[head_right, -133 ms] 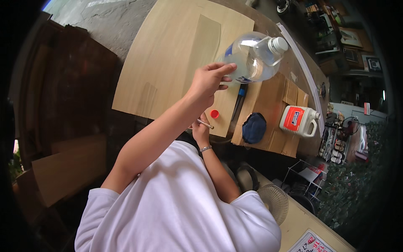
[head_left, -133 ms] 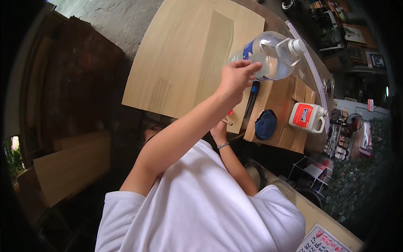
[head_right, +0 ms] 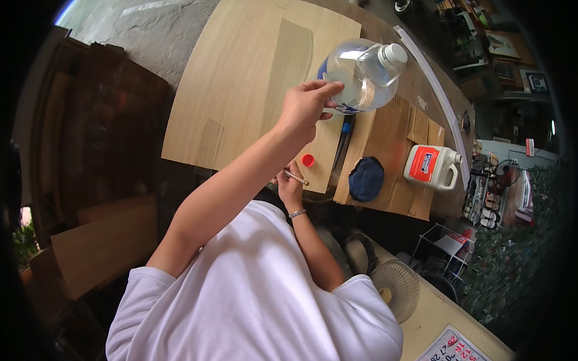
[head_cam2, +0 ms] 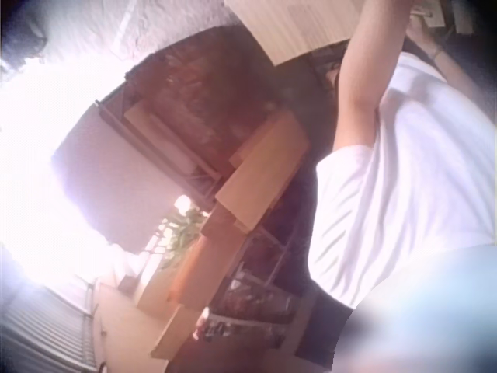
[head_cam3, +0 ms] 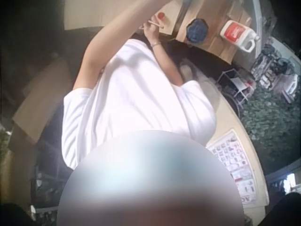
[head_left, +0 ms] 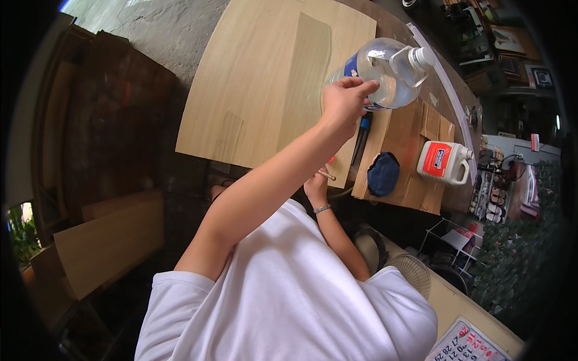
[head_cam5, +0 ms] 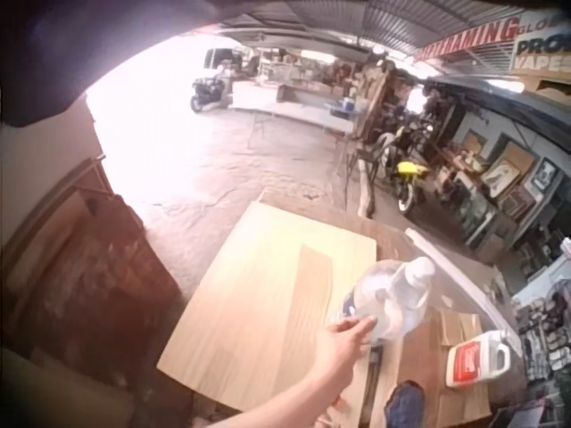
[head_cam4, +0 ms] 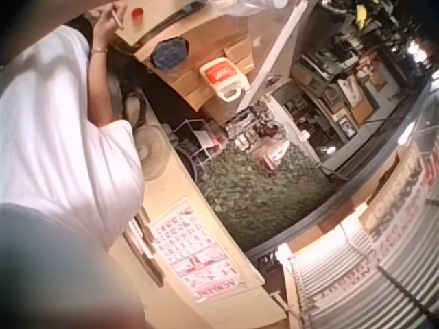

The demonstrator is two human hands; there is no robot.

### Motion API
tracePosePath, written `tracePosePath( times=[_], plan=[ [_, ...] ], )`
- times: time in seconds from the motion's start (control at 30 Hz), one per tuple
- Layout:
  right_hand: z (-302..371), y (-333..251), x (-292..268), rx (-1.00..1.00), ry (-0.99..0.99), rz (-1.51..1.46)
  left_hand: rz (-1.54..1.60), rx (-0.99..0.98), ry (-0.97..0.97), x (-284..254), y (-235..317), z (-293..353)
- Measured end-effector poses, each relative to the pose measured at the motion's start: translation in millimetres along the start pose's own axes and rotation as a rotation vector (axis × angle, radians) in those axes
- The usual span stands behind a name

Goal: The person applies a clear liquid finish to a light-colored wooden board using a small brush. They repeatedly dip the brush into a plastic bottle and spread the liquid over the board surface in smooth strokes, occasionally repositioning the board to reach different areas.

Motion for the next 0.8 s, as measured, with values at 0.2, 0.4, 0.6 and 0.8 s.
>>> tracePosePath(
  times=[0.2, 0.4, 0.6, 0.8],
  plan=[
    [-1.6, 8.1, -7.0, 0.004, 0.026, -0.012, -0.035, 0.026, 0.055, 20.4, -1.2, -10.7],
    [-4.1, 8.8, -9.5, -0.005, 0.021, -0.058, -0.086, 0.14, -0.007, 32.9, 11.8, -5.4],
    [-1.9, 23.3, -3.0, 0.141, -0.035, -0.181, -0.088, 0.28, -0.073, -24.2, -1.8, 1.7],
    [-4.4, 38.2, 17.1, 0.321, -0.173, -0.112, -0.167, 0.369, 0.43, -239.6, -60.1, 35.0]
  ],
)
Point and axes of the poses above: each hand's wrist, its own z-axis away from the middle knuckle, its own x-axis out of the palm, y = z × x, the point moved 5 cm from there along -z, towards the middle knuckle, and after that the axes turned 8 degrees about y, right-handed, at the moved point
